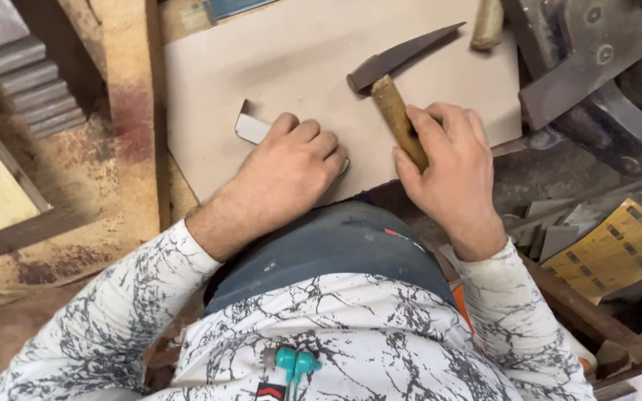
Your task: The person assembles small metal hardware components by hand. They use a manual press to bend metal strips into U-shapes, then insert pins and secure them with a hammer. The finished pieces are placed into slots on a wooden frame.
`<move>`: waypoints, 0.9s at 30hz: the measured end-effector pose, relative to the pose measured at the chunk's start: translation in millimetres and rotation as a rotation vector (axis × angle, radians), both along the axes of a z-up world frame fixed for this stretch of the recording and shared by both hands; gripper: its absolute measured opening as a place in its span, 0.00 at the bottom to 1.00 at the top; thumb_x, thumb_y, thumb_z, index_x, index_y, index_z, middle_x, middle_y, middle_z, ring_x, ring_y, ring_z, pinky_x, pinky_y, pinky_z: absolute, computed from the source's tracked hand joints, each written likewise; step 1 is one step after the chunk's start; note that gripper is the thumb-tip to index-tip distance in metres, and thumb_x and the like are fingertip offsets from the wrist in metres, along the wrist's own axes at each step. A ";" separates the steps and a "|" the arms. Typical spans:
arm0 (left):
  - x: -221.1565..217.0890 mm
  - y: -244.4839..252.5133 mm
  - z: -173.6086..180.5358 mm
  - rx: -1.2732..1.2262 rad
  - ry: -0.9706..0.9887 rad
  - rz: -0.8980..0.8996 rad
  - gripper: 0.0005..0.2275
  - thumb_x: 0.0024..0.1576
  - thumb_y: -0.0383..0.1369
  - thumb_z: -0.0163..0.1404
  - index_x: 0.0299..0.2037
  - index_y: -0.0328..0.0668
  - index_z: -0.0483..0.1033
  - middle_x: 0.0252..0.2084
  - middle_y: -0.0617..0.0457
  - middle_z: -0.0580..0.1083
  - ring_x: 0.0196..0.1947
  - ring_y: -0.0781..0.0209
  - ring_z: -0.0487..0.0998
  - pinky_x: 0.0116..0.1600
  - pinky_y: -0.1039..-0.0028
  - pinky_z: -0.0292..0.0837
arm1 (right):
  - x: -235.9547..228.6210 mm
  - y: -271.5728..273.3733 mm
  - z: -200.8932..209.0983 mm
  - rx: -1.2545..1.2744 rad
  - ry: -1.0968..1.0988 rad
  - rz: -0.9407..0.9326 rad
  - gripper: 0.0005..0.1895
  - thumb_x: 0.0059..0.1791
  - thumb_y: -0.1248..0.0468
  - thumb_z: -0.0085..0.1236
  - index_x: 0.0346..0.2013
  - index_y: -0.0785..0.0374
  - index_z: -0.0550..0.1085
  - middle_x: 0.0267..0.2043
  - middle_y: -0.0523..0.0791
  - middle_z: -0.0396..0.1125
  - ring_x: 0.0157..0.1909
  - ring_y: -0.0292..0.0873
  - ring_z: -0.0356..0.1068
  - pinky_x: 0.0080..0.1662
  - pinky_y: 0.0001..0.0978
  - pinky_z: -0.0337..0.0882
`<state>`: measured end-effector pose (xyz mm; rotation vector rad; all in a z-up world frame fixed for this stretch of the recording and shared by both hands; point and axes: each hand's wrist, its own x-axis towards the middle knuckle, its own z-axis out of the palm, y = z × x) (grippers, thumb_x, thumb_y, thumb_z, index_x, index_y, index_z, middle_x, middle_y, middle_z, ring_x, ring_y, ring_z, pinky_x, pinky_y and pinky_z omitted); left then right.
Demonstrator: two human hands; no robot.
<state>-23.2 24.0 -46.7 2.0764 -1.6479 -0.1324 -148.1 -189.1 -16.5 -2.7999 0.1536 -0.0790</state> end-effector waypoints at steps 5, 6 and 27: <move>-9.1 45.2 3.7 -0.161 0.131 0.360 0.23 0.53 0.30 0.59 0.59 0.34 0.72 0.55 0.43 0.73 0.55 0.45 0.74 0.57 0.57 0.69 | 4.6 25.4 1.2 0.457 0.111 0.081 0.31 0.43 0.65 0.70 0.60 0.65 0.72 0.56 0.53 0.67 0.47 0.50 0.71 0.49 0.39 0.74; -10.2 56.4 3.8 -0.159 0.186 0.469 0.24 0.54 0.30 0.62 0.60 0.34 0.71 0.54 0.41 0.73 0.54 0.44 0.74 0.57 0.57 0.71 | 6.8 31.0 -2.9 0.460 0.095 0.116 0.32 0.42 0.64 0.72 0.60 0.66 0.72 0.56 0.53 0.66 0.50 0.51 0.70 0.51 0.40 0.73; -30.3 56.7 -50.7 -0.820 1.466 0.573 0.28 0.61 0.20 0.60 0.71 0.31 0.62 0.48 0.47 0.76 0.45 0.67 0.80 0.54 0.76 0.81 | -3.7 82.3 -36.1 0.677 -0.106 0.083 0.23 0.44 0.70 0.74 0.52 0.70 0.76 0.46 0.50 0.72 0.46 0.44 0.74 0.48 0.32 0.76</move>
